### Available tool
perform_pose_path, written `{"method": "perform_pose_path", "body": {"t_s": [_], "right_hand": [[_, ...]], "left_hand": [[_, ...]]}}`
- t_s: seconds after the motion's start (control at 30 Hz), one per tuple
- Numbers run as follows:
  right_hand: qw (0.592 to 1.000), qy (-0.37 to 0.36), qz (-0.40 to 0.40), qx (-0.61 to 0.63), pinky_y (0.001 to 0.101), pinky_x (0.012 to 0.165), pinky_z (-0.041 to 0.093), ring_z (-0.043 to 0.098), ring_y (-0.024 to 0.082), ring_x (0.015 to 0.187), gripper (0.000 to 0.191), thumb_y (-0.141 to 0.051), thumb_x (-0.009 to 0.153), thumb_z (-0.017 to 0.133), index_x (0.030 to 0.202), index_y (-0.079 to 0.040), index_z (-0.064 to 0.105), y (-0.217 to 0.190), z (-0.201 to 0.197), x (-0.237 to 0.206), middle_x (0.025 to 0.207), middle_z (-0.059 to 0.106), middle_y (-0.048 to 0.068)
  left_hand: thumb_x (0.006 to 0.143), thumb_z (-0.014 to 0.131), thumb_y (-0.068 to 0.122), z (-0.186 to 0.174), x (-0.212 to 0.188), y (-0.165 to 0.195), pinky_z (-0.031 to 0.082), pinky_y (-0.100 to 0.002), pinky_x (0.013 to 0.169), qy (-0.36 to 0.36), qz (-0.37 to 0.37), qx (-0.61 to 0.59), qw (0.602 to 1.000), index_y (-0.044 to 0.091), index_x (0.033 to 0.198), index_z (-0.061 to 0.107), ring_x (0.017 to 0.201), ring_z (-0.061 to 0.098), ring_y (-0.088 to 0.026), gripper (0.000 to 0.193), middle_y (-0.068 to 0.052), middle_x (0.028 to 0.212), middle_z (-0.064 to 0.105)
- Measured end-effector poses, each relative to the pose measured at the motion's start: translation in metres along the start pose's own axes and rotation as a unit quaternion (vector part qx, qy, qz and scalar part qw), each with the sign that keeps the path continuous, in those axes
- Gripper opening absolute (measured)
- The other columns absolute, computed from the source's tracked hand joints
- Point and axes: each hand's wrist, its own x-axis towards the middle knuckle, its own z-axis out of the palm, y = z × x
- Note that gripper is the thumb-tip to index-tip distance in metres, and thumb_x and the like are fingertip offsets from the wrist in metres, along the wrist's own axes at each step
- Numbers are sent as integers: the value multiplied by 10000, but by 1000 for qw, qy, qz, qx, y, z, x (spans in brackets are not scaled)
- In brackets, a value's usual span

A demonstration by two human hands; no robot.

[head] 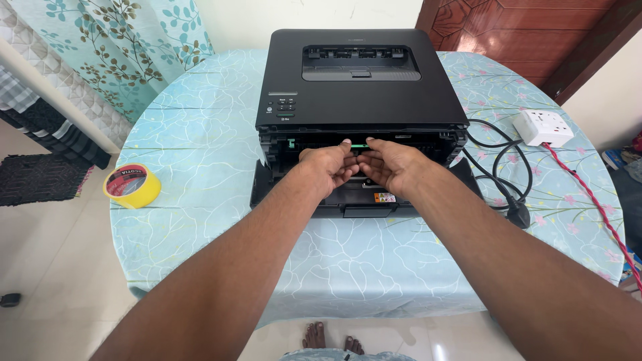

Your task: The person stands at a table with a Brother laser printer, presses control panel buttons, opens the printer's front cover, and removes the toner and drum assembly from inside. They handle and reposition the drum unit while the front cover remains open.

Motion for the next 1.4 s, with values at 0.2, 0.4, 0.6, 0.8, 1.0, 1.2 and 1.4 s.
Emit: {"method": "perform_pose_path", "body": {"t_s": [0.2,0.4,0.6,0.8,1.0,1.2,1.4], "right_hand": [[999,-8,11,31,231,680,630,726,166,793,241,-245,1005,619,1001,-17,698,-1,9,0,933,745,98],[1000,19,1,21,245,734,644,729,180,869,231,-230,1032,558,1138,-64,679,-2,17,-9,990,726,99],[997,20,-2,69,304,860,602,746,261,1035,265,-199,1040,514,1221,-44,631,-4,25,-25,1137,712,184],[995,26,-5,98,326,880,598,739,294,1067,314,-199,1042,527,1235,32,617,-4,33,-35,1177,696,221],[995,19,-13,101,357,911,589,729,296,1073,304,-197,1050,496,1242,14,599,0,35,-32,1172,691,217],[994,12,-22,109,367,924,585,724,307,1088,301,-182,1057,476,1242,30,583,3,37,-30,1173,684,224],[993,12,-36,116,372,928,584,723,316,1091,292,-167,1071,441,1231,50,553,6,41,-31,1168,672,236]], "left_hand": [[957,701,289,-4,-7,5,555,-208,531,-13,7,30,999,-6,974,751,645,721,-150,300,-95,841,770],[913,736,436,-34,-21,21,592,-273,604,1,252,361,898,29,957,782,596,746,-159,412,-164,819,817],[912,724,411,-64,-15,46,597,-357,809,8,519,457,722,110,943,801,858,755,-204,313,-105,967,790],[992,577,479,-78,22,61,309,-581,1172,-17,579,532,618,254,1391,596,1444,389,-334,459,-110,1511,509],[985,377,637,-80,48,73,152,-626,1206,-40,481,656,580,382,1536,383,1531,174,-370,607,-121,1649,262],[968,298,683,-84,52,75,113,-624,1221,-52,467,683,559,414,1556,333,1548,115,-366,648,-105,1670,212],[950,266,698,-86,50,72,118,-597,1232,-39,466,689,554,442,1553,318,1550,117,-331,657,-75,1677,196]]}}
